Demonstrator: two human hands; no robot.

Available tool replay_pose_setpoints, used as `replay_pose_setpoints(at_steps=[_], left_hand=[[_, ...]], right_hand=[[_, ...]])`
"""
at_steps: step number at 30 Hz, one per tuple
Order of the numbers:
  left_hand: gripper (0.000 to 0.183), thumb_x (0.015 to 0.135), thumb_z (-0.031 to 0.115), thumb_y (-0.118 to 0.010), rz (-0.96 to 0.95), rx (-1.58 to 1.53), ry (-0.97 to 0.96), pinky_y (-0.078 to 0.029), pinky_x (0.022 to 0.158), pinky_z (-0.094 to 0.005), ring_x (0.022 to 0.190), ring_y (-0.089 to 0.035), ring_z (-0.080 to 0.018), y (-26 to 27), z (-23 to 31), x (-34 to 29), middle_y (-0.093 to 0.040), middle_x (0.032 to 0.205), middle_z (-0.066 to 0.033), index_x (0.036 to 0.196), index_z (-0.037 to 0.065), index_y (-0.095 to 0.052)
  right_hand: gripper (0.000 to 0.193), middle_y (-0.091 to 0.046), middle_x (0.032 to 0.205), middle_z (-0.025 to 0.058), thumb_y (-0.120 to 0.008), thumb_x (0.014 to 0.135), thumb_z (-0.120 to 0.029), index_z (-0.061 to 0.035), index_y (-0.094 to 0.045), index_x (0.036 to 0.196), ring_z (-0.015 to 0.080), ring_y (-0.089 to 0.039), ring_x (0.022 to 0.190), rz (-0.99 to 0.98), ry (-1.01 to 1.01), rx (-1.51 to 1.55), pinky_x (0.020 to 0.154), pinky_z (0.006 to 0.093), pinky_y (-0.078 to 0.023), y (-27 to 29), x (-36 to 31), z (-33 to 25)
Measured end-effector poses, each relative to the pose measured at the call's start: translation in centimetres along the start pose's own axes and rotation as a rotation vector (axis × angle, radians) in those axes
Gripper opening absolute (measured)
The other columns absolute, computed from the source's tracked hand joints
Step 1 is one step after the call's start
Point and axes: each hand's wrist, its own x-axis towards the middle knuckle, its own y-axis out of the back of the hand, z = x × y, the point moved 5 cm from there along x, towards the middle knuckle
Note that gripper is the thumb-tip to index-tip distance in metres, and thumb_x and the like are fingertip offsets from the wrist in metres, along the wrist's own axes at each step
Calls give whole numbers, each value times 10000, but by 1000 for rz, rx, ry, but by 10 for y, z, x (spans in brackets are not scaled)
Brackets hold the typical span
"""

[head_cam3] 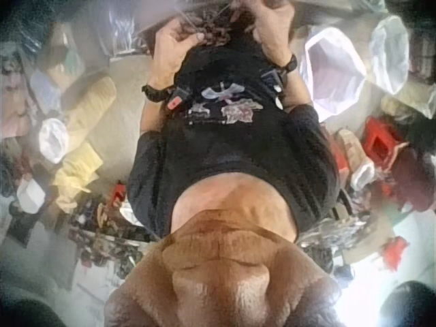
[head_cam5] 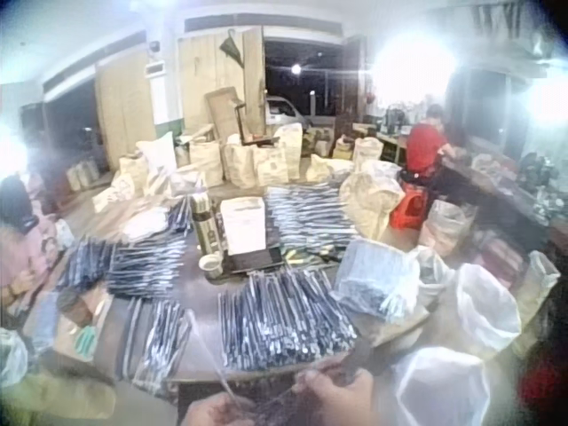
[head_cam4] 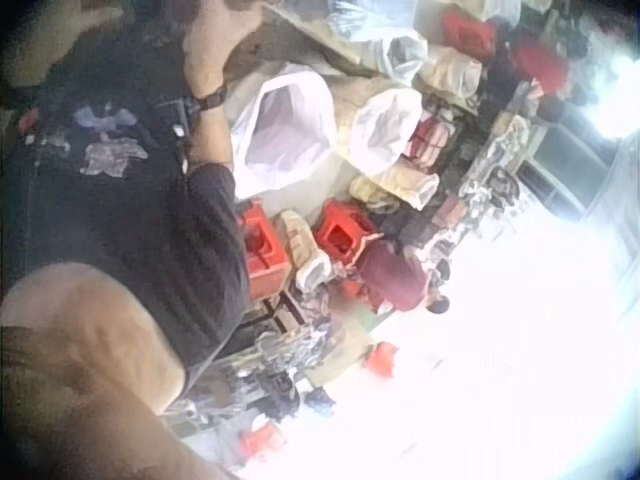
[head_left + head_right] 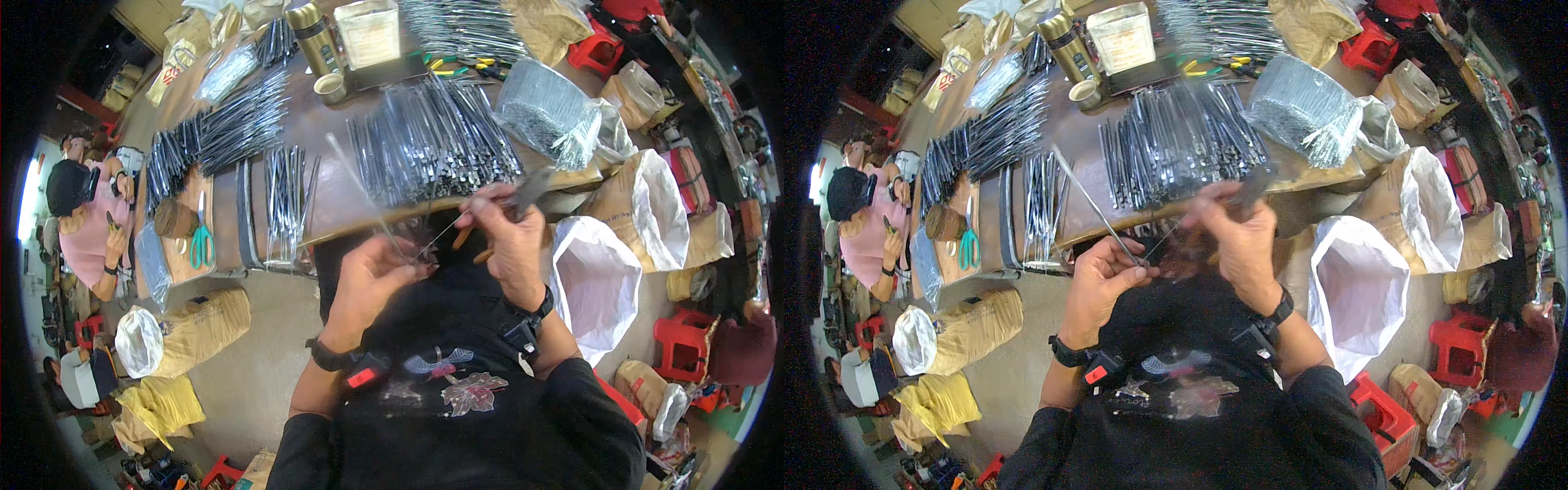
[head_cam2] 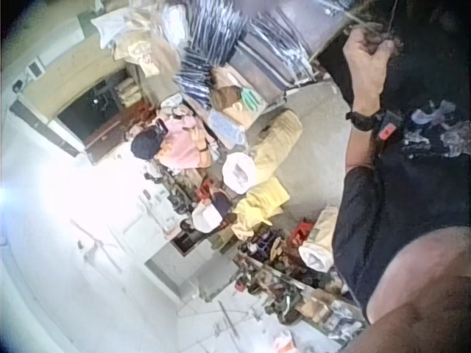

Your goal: The person uses pliers to strip insulation from long metal wires, handling them one at a time and placing them on a table.

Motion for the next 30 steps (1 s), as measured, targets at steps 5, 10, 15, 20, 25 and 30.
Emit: replay_pose_setpoints(at_steps=[5,10,15,20,25,30], left_hand=[[270,787,-46,-569,-151,45,199,-523,639,-254,810,-641,-210,-11,-12,0,-602,915,-118,1054,-54,-530],[274,787,-33,-577,-202,-7,235,-522,613,-251,802,-641,-213,-12,-15,2,-590,895,-105,1056,-45,-531],[219,784,-41,-584,-215,-30,225,-512,565,-221,757,-644,-196,-14,-17,2,-610,864,-96,999,-29,-549],[121,843,32,-542,-138,-193,179,-500,649,-267,783,-604,-185,-22,-8,0,-569,946,-98,948,-26,-539],[90,869,119,-543,-125,-537,488,-435,556,-239,703,-562,-157,-18,-15,6,-575,898,-78,914,42,-532],[99,810,72,-620,-52,-343,289,-312,410,-175,519,-478,-78,-12,-29,16,-563,725,-26,853,68,-530]], right_hand=[[131,-607,798,111,-633,780,-8,-14,-542,874,179,-607,637,-113,-430,70,574,281,-503,7,-11,38],[121,-607,805,109,-636,785,-16,-15,-554,874,170,-609,654,-115,-503,18,579,278,-510,6,-6,36],[134,-614,803,111,-648,780,-29,-1,-561,877,163,-608,653,-163,-516,39,588,272,-516,5,-5,39],[136,-608,746,83,-669,767,-43,0,-566,845,150,-598,626,-176,-526,-38,578,270,-508,5,-5,49],[142,-604,731,68,-666,765,-44,4,-577,865,133,-590,620,-238,-477,-124,567,242,-479,-6,-11,38],[151,-608,757,66,-658,766,-53,14,-590,883,121,-591,609,-259,-401,-231,546,225,-460,-14,-13,28]])
